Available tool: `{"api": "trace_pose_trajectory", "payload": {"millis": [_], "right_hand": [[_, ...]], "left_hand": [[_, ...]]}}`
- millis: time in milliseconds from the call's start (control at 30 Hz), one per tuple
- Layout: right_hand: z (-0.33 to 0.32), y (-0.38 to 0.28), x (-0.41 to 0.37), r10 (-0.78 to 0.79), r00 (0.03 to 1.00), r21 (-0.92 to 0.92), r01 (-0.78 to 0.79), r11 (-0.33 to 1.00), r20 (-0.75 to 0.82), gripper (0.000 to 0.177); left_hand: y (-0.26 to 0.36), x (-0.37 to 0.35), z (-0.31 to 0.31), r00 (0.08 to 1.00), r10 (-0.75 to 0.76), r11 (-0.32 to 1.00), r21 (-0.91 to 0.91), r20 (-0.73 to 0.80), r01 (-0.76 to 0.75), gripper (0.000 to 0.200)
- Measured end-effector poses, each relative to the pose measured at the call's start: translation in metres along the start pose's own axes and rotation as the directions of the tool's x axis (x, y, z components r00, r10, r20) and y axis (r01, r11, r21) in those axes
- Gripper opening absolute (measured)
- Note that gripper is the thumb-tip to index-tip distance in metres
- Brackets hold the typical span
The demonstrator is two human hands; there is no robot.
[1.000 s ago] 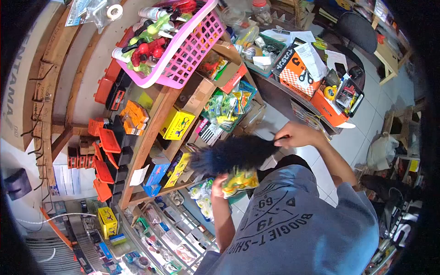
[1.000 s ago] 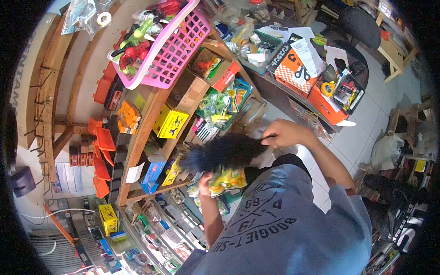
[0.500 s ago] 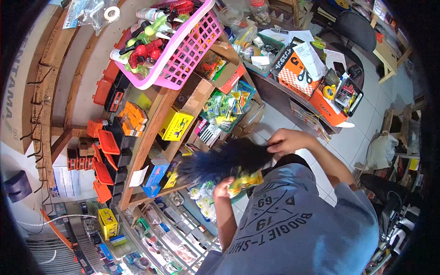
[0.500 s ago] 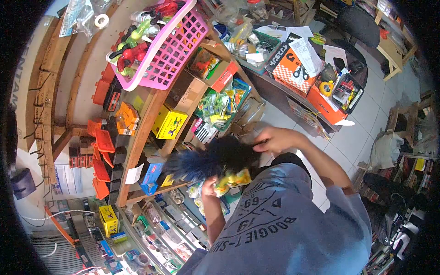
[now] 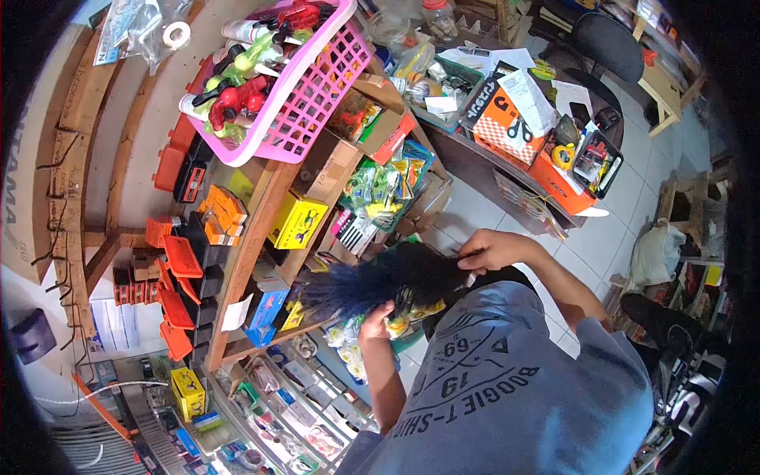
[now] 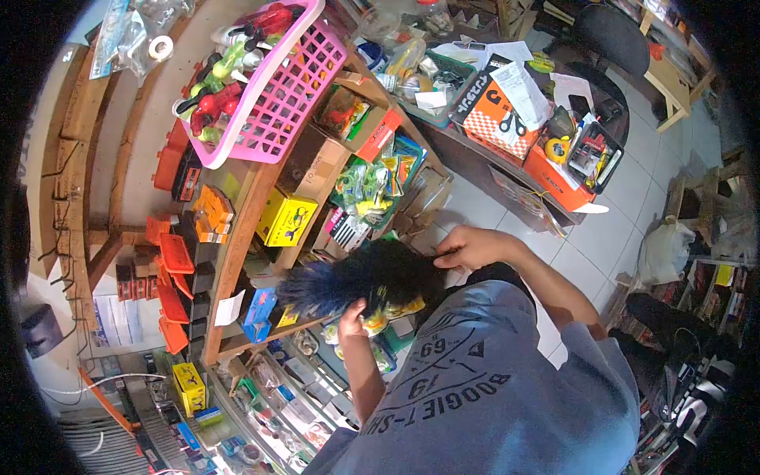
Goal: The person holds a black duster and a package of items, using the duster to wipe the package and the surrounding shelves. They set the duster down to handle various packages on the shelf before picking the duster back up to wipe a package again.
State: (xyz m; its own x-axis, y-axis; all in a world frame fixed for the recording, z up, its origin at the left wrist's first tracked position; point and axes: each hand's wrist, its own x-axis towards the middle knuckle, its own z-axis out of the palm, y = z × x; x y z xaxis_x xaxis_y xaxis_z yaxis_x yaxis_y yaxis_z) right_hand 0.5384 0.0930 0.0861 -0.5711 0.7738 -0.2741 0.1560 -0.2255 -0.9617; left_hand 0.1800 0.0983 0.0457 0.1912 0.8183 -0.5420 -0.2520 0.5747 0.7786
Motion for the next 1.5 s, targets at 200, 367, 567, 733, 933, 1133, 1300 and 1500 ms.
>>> {"api": "trace_pose_trajectory", "payload": {"millis": [200, 367, 567, 733, 933, 1133, 1300, 1500], "right_hand": [[-0.036, 0.025, -0.031, 0.121, 0.991, 0.021, -0.120, 0.993, -0.062, 0.038], [-0.061, 0.036, -0.063, 0.191, 0.968, 0.016, -0.191, 0.981, -0.162, 0.038], [-0.058, 0.007, -0.069, 0.125, 0.958, -0.079, -0.150, 0.985, -0.259, 0.043], [-0.005, -0.013, -0.020, -0.048, 0.996, 0.067, 0.053, 0.996, -0.078, 0.039], [-0.007, -0.001, -0.007, -0.042, 0.999, -0.200, 0.038, 0.979, -0.017, 0.034], [-0.029, 0.029, -0.032, 0.000, 0.996, -0.131, -0.012, 0.991, -0.088, 0.033], [-0.035, 0.035, -0.045, -0.122, 0.842, -0.353, -0.085, 0.932, -0.525, 0.032], [0.012, 0.026, -0.035, -0.020, 0.778, 0.069, 0.081, 0.994, -0.627, 0.035]], "left_hand": [[0.001, 0.010, -0.050, 0.968, 0.117, 0.953, -0.298, 0.222, -0.047, 0.061], [0.016, -0.001, -0.021, 0.954, 0.211, 0.929, -0.347, 0.214, -0.128, 0.067], [0.008, -0.001, -0.001, 0.992, 0.120, 0.940, -0.327, 0.038, -0.101, 0.062], [-0.020, -0.003, 0.019, 0.983, -0.109, 0.986, 0.140, 0.149, 0.088, 0.052], [-0.053, 0.016, -0.027, 0.896, -0.136, 0.921, -0.279, 0.422, 0.272, 0.054], [-0.014, -0.004, -0.034, 0.972, 0.051, 0.979, -0.202, 0.230, -0.003, 0.026], [0.031, -0.006, 0.019, 0.952, 0.303, 0.880, -0.393, 0.030, -0.268, 0.059], [0.063, 0.007, 0.055, 0.871, 0.443, 0.783, -0.382, -0.212, -0.491, 0.057]]}}
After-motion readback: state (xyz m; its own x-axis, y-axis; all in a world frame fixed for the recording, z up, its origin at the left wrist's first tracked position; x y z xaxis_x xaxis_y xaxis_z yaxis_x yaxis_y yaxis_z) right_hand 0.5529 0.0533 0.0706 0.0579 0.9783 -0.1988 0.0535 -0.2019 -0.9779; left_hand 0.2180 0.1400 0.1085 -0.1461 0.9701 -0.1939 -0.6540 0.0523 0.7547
